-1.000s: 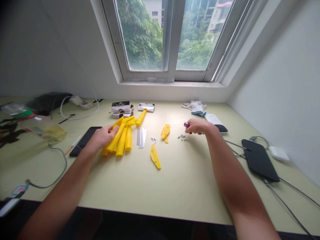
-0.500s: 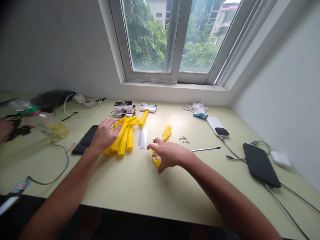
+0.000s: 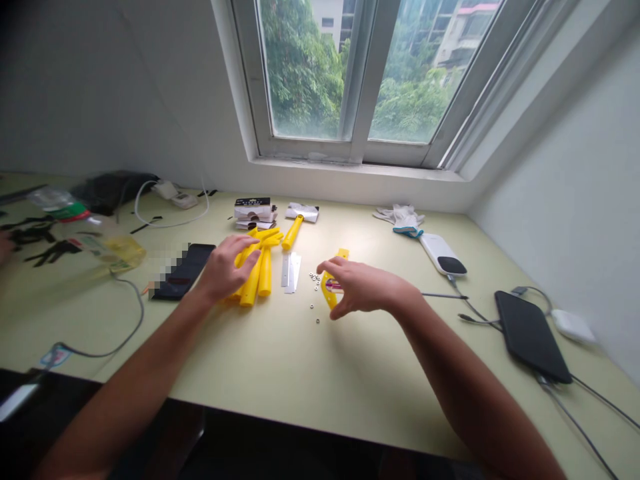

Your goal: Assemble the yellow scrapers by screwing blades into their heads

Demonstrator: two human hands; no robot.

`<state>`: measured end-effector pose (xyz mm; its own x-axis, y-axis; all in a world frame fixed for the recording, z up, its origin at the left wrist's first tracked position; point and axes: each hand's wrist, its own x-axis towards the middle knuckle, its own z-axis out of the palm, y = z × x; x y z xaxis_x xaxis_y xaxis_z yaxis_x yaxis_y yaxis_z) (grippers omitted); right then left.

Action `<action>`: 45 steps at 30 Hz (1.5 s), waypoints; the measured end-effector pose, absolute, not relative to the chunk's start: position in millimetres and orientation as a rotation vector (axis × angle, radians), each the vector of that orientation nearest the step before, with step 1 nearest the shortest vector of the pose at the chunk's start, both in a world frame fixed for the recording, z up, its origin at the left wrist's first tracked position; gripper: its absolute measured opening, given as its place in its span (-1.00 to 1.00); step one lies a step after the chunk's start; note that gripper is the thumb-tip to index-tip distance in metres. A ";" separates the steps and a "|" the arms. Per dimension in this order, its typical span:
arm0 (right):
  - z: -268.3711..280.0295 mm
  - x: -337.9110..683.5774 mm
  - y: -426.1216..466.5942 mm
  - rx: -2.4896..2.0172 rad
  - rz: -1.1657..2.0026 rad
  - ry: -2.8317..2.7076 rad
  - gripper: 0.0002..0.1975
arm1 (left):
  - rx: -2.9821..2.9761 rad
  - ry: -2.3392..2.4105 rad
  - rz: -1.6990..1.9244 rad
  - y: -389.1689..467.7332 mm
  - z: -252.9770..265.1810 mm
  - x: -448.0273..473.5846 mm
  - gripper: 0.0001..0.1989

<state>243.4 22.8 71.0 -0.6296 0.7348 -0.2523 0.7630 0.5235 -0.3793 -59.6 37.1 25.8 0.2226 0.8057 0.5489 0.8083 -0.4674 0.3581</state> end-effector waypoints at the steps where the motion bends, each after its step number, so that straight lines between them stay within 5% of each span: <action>1: 74.8 251.4 27.9 1.396 -0.712 2.649 -0.24 | -2.493 -1.538 -1.113 33.9 24.8 -55.2 -0.73; 9: 66.4 278.7 60.2 1.759 -0.598 2.479 -0.24 | -2.995 -0.719 -0.535 -23.2 16.5 10.5 -0.72; 15: 44.5 268.2 71.7 1.689 -0.523 2.666 -0.28 | -3.132 -0.898 -0.196 -48.4 -6.7 16.2 -0.23; 20: 37.2 268.2 76.8 1.703 -0.520 2.623 -0.27 | -3.133 -1.013 -0.134 -37.5 -21.6 19.7 -0.14; 35: 39.6 272.3 78.6 1.660 -0.489 2.711 -0.24 | -3.018 -1.183 -0.192 11.7 -33.1 36.6 -0.16; 40: 61.4 273.0 69.2 1.729 -0.372 2.720 -0.45 | -2.948 -1.195 -0.319 13.7 -22.6 40.5 -0.19; 45: 82.9 258.5 44.9 1.914 -0.190 2.668 -0.66 | -2.697 -1.318 -0.459 9.1 6.5 27.2 -0.42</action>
<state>258.5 44.9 82.9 -0.3153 0.9475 0.0525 0.9306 0.3196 -0.1786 27.2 9.1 6.5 0.5786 0.7531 0.3131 0.7847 -0.6187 0.0378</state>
